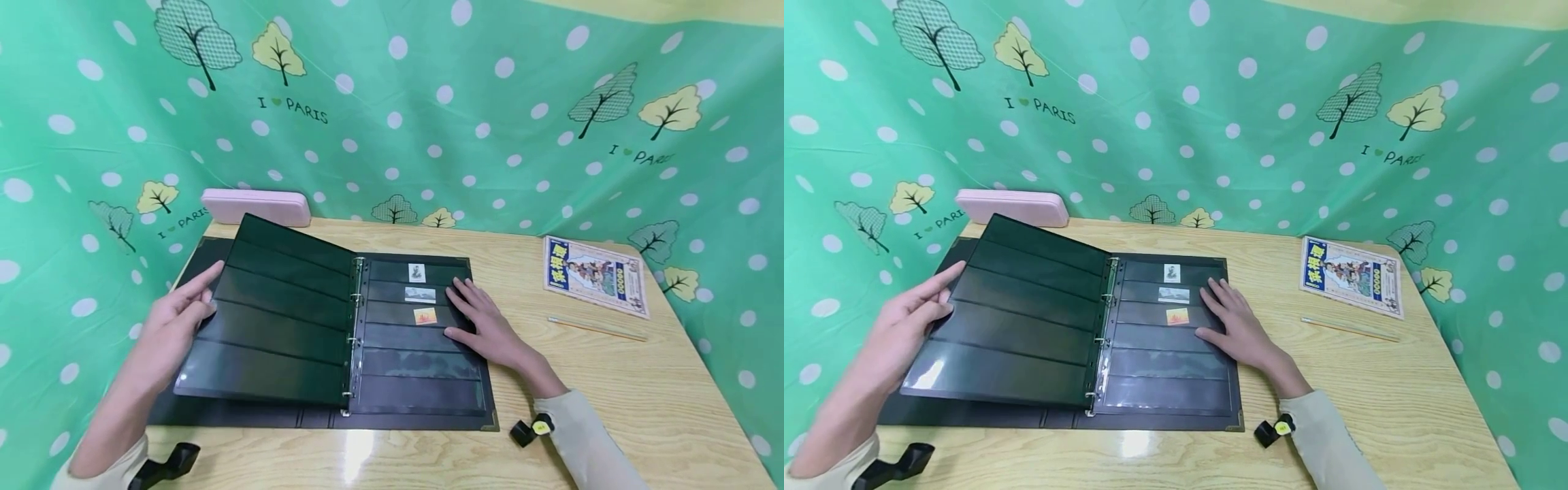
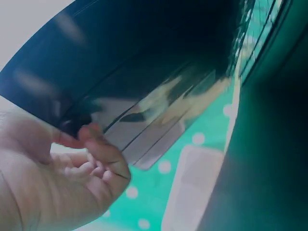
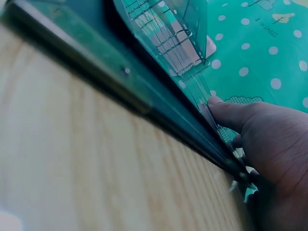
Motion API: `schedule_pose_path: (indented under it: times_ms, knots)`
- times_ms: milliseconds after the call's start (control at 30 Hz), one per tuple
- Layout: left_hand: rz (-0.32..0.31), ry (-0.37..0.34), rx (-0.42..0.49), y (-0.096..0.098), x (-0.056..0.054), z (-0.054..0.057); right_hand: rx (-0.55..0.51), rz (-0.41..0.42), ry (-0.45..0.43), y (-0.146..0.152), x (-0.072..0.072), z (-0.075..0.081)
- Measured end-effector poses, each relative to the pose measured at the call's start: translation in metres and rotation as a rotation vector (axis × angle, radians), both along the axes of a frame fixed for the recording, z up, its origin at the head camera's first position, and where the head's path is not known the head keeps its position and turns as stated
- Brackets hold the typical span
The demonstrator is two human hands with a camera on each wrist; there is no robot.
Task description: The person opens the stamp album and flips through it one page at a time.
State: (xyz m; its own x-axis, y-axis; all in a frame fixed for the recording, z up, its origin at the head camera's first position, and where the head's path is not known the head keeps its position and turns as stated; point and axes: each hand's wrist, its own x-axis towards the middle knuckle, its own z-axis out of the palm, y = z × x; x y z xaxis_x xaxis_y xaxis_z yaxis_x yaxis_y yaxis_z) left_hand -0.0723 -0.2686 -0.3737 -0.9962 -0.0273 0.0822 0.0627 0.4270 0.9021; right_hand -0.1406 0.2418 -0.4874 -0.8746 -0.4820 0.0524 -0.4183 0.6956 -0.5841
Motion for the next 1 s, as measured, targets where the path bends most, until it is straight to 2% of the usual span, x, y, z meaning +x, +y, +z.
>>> schedule_pose_path:
  times_ms: [167,333,533,767,900,1000]
  knots:
    - [-0.066,-0.104,-0.112,-0.024,-0.006,-0.017,0.028,-0.028,-0.009,0.000,0.001,0.003]
    - [-0.096,-0.204,-0.219,-0.038,-0.009,-0.035,0.028,-0.032,0.001,-0.002,0.000,0.003]
    - [-0.084,-0.225,-0.296,-0.040,-0.011,-0.050,0.044,-0.058,-0.007,-0.002,0.000,0.003]
    - [-0.083,-0.201,-0.409,-0.034,-0.009,-0.068,0.068,-0.088,0.016,-0.001,-0.001,0.004]
    - [-0.051,-0.111,-0.527,-0.028,-0.008,-0.074,0.076,-0.096,0.029,-0.001,-0.001,0.005]
    - [-0.012,-0.034,-0.583,-0.021,-0.006,-0.079,0.075,-0.091,0.033,-0.002,-0.002,0.004]
